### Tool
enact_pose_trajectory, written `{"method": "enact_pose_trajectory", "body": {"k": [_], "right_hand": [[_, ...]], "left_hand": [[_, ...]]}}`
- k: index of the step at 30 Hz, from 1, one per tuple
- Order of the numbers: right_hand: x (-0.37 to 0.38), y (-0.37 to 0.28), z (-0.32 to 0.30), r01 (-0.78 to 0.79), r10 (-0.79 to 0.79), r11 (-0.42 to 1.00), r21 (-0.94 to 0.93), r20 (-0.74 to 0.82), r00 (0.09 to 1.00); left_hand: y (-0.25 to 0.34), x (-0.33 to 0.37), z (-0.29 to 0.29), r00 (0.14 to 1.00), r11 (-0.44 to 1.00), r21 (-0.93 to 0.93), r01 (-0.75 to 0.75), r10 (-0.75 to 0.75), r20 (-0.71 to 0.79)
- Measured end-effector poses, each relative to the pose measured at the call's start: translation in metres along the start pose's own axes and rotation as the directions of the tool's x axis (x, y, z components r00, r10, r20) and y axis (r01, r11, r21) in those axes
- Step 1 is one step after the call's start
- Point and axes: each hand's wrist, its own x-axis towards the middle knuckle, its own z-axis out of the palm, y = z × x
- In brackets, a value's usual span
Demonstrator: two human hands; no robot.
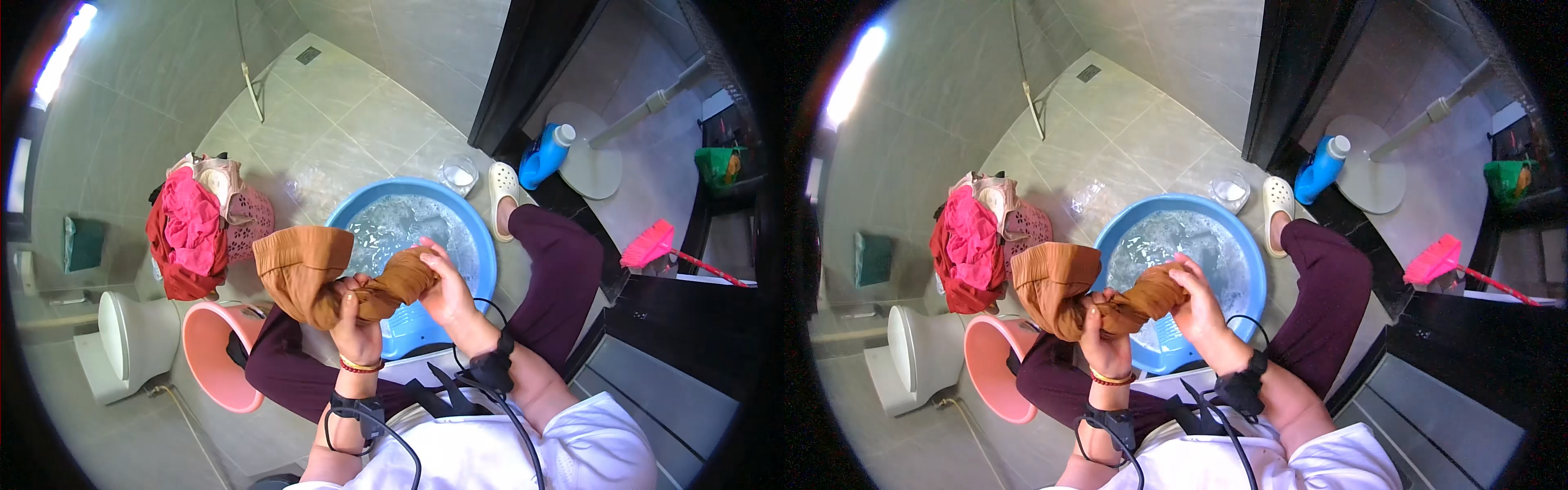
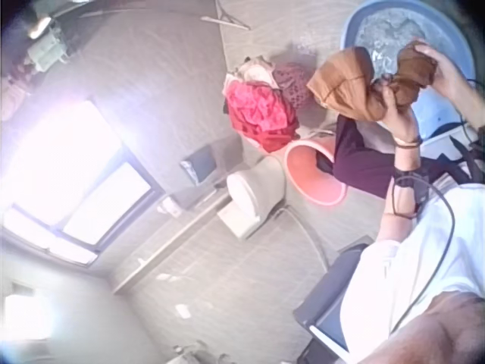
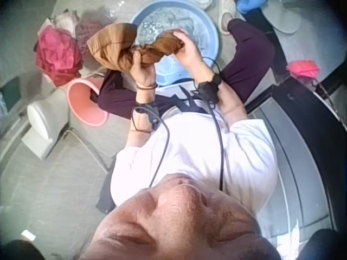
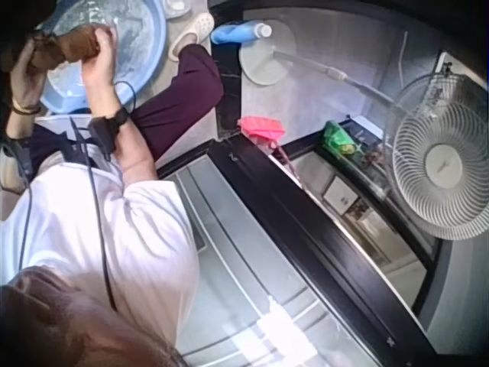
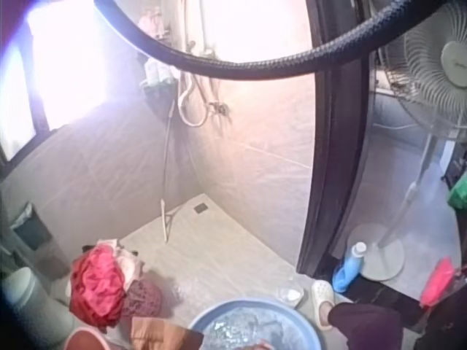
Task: Hand-wash several articles of clothing in a basin of soapy water.
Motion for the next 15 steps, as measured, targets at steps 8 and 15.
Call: {"method": "enact_pose_trajectory", "body": {"k": [8, 15], "right_hand": [[-0.037, -0.019, 0.046, 0.786, -0.231, 0.159, -0.598, 0.751, 0.618], [-0.042, 0.001, 0.063, 0.971, -0.005, -0.130, -0.202, 0.979, 0.204]], "left_hand": [[0.018, 0.029, -0.014, 0.828, 0.827, -0.147, 0.542, -0.556, -0.072], [0.021, 0.051, -0.020, 0.538, 0.527, 0.142, 0.838, -0.841, -0.054]]}}
